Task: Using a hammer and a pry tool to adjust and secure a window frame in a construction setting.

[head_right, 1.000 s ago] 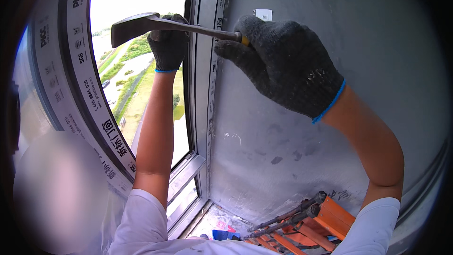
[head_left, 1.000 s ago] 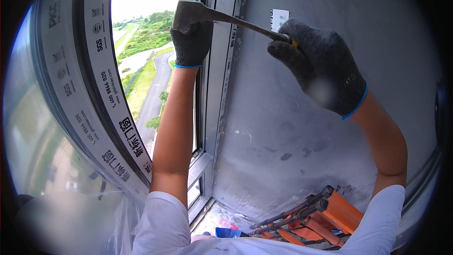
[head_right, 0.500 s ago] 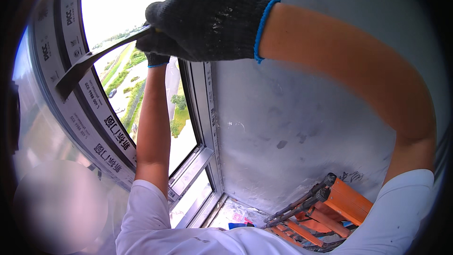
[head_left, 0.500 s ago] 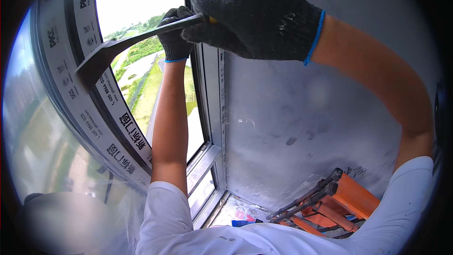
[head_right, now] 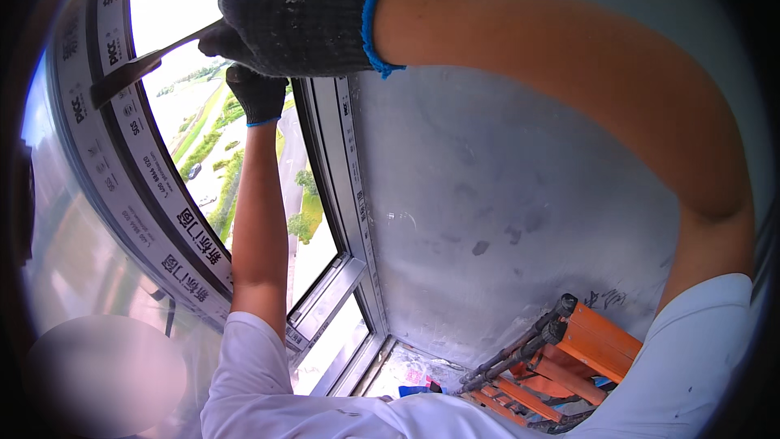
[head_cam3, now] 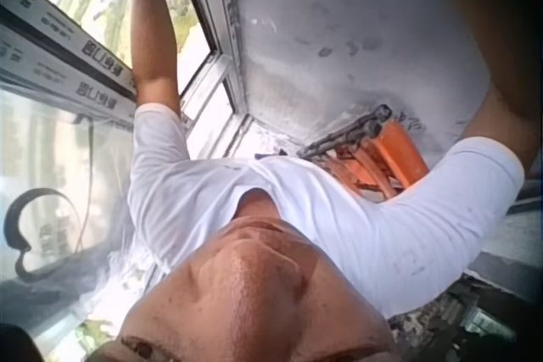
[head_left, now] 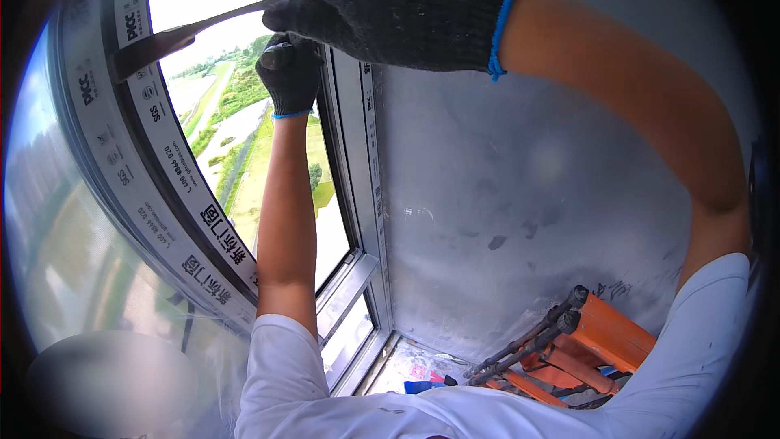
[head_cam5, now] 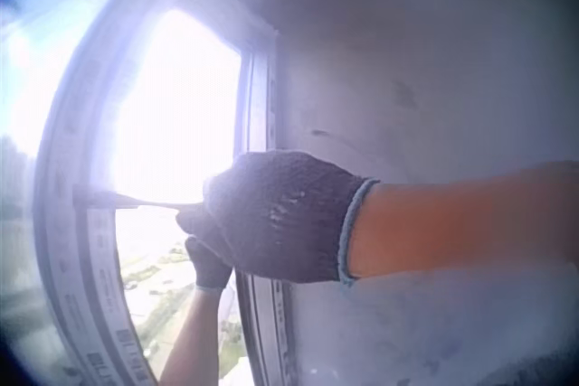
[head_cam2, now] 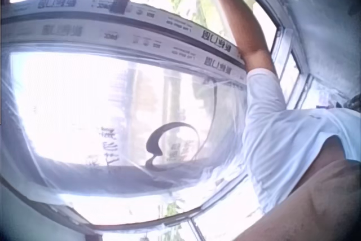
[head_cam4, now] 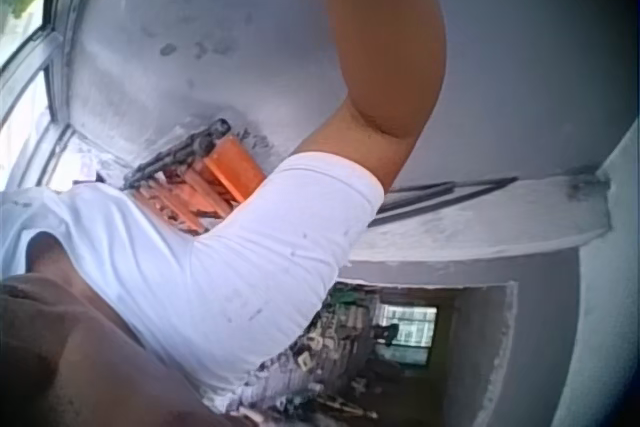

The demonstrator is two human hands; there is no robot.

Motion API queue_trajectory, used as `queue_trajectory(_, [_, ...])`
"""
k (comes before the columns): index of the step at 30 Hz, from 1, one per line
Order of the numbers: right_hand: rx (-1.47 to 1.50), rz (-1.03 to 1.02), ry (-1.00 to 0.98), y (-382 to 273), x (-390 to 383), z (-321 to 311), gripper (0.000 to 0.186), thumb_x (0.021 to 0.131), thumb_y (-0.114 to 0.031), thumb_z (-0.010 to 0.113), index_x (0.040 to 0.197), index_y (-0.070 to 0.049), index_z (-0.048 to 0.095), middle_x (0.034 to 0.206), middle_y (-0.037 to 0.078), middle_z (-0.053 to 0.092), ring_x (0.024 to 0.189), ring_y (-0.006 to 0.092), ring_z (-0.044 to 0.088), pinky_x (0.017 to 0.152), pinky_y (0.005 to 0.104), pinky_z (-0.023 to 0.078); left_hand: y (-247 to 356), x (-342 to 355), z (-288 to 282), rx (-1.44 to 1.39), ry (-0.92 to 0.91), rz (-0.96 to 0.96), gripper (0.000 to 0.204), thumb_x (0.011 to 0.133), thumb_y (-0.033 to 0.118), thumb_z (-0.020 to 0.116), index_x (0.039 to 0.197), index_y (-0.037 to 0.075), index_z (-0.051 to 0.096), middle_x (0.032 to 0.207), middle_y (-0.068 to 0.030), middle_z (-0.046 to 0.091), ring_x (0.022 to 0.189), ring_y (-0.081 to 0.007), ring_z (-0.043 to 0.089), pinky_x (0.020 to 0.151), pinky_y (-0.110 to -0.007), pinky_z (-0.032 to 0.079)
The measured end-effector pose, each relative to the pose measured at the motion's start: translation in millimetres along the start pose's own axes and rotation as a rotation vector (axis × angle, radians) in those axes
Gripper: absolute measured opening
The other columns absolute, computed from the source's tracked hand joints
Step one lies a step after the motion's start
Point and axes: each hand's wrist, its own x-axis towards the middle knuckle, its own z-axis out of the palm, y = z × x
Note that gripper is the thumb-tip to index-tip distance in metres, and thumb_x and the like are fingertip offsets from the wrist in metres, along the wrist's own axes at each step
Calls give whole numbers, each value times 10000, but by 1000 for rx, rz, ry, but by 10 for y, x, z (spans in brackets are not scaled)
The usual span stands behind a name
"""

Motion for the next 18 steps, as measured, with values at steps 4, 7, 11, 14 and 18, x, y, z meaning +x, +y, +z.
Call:
queue_trajectory(4, [256, -247, -91, 48, -6, -242, 336, 1039, -292, 479, 999, -4, 648, 764, 187, 680, 692, 335, 687, 642, 442, 551, -80, 134, -148, 314, -62, 237, 49, 888, 55, 678, 847, 32, 662, 747, -16, 688, 704, -108, 667, 653, -306, 528])
queue_trajectory(7, [97, 50, -535, 123, -7, -55, 324, 1020, -267, 499, 1027, 13, 662, 790, 194, 683, 721, 327, 693, 694, 418, 563, -101, -4, -51, 277, -101, -73, 80, 868, 53, 686, 789, 41, 694, 770, -15, 703, 698, -111, 649, 627, -293, 521])
queue_trajectory(11, [-22, -216, -103, -23, 16, -126, 346, 1022, -292, 501, 1004, 12, 666, 675, 193, 635, 691, 337, 691, 671, 439, 566, -779, 310, -183, 514, 124, 394, 131, 933, 162, 687, 905, 35, 672, 723, -64, 674, 629, -136, 661, 587, -286, 507])
queue_trajectory(14, [81, 37, -366, 22, -162, 17, 265, 996, -225, 526, 946, -12, 675, 650, 142, 639, 617, 329, 681, 619, 443, 570, -475, 6, 157, 430, 96, 429, 113, 917, 150, 694, 883, 43, 676, 732, -58, 673, 646, -137, 663, 595, -289, 507])
queue_trajectory(18, [-24, -238, -177, 54, -15, -57, 234, 980, -176, 541, 848, -27, 664, 654, 151, 636, 686, 315, 693, 657, 425, 576, -77, 113, -11, 143, -25, 239, 57, 898, 105, 687, 886, 49, 696, 795, -54, 703, 690, -173, 670, 640, -301, 514])
